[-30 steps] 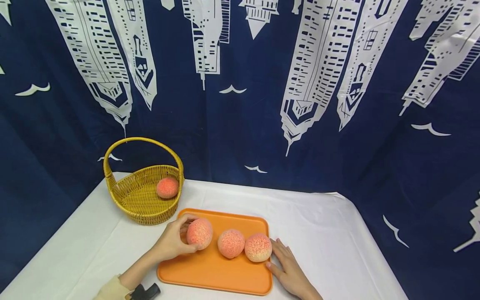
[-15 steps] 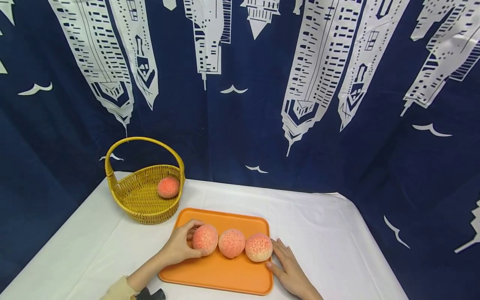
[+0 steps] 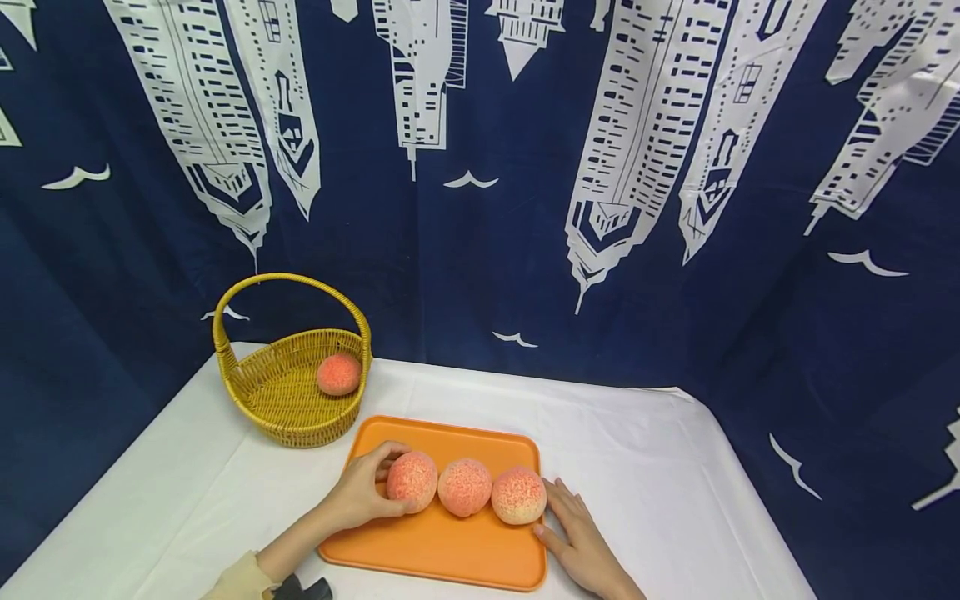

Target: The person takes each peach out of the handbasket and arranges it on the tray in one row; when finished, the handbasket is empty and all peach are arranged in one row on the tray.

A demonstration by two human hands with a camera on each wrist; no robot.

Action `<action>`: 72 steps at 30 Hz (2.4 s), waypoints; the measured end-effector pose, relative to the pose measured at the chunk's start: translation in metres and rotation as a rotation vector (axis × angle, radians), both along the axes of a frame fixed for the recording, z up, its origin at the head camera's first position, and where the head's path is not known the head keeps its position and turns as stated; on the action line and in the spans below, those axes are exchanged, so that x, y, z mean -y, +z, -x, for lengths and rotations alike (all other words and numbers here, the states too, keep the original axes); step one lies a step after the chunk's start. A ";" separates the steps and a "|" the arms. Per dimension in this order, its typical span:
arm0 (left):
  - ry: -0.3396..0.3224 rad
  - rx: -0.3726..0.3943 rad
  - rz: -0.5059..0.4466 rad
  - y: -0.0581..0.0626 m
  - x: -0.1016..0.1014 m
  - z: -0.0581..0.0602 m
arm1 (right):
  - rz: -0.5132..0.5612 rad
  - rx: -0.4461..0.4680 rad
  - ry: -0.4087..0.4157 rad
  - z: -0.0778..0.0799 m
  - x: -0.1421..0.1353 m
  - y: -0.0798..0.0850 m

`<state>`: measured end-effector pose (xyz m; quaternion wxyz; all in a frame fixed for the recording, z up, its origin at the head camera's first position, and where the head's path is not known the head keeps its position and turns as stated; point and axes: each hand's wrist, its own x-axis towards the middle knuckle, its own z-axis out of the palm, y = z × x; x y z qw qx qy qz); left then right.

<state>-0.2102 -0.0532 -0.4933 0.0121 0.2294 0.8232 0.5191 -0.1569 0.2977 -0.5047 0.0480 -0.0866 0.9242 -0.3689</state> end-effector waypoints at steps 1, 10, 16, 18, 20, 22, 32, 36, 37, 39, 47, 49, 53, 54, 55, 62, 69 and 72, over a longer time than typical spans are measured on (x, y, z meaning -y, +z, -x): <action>-0.002 -0.002 0.000 0.000 0.000 0.000 | 0.001 0.008 0.000 0.000 0.000 0.000; 0.007 -0.002 0.021 0.001 0.000 -0.001 | 0.001 -0.011 0.005 0.000 0.000 -0.001; 0.042 0.001 0.073 0.002 0.000 -0.002 | 0.003 -0.021 0.006 0.000 0.000 -0.001; 0.047 0.004 0.081 0.002 0.000 -0.002 | 0.002 -0.014 0.004 0.000 0.001 -0.001; 0.052 0.008 0.085 0.002 0.000 -0.002 | -0.001 -0.003 0.001 0.001 0.000 -0.001; 0.056 0.011 0.086 0.002 0.000 -0.002 | -0.006 0.006 -0.002 0.001 0.000 -0.002; 0.044 -0.045 0.090 0.002 -0.002 -0.002 | -0.018 0.006 0.004 0.001 -0.001 -0.002; 0.035 -0.048 0.087 0.002 -0.003 -0.002 | -0.017 0.013 -0.005 0.001 -0.001 0.000; 0.037 -0.041 0.085 0.001 -0.003 -0.002 | -0.018 0.010 -0.008 0.001 -0.001 0.000; 0.038 -0.040 0.087 0.001 -0.004 -0.003 | -0.017 0.007 -0.010 0.001 0.000 0.000; 0.032 -0.029 0.087 0.002 -0.003 -0.004 | -0.012 -0.015 -0.006 0.000 0.000 -0.002; 0.031 -0.025 0.088 0.002 -0.003 -0.003 | -0.014 -0.027 -0.002 0.000 0.000 -0.002; 0.032 -0.024 0.098 0.002 -0.002 -0.003 | -0.015 -0.061 0.004 0.000 -0.001 -0.003; 0.032 -0.024 0.099 0.002 -0.002 -0.003 | -0.015 -0.067 0.005 -0.001 -0.001 -0.004; 0.034 -0.017 0.097 0.002 -0.002 -0.003 | -0.015 -0.072 0.005 -0.001 -0.001 -0.004; 0.028 -0.011 0.098 0.002 -0.002 -0.003 | -0.018 -0.070 0.004 -0.001 -0.001 -0.004; 0.031 -0.023 0.099 0.003 -0.002 -0.004 | -0.014 -0.080 0.009 -0.001 0.000 -0.004; 0.030 -0.045 0.088 0.007 0.001 -0.003 | -0.010 -0.104 0.017 -0.002 0.000 -0.004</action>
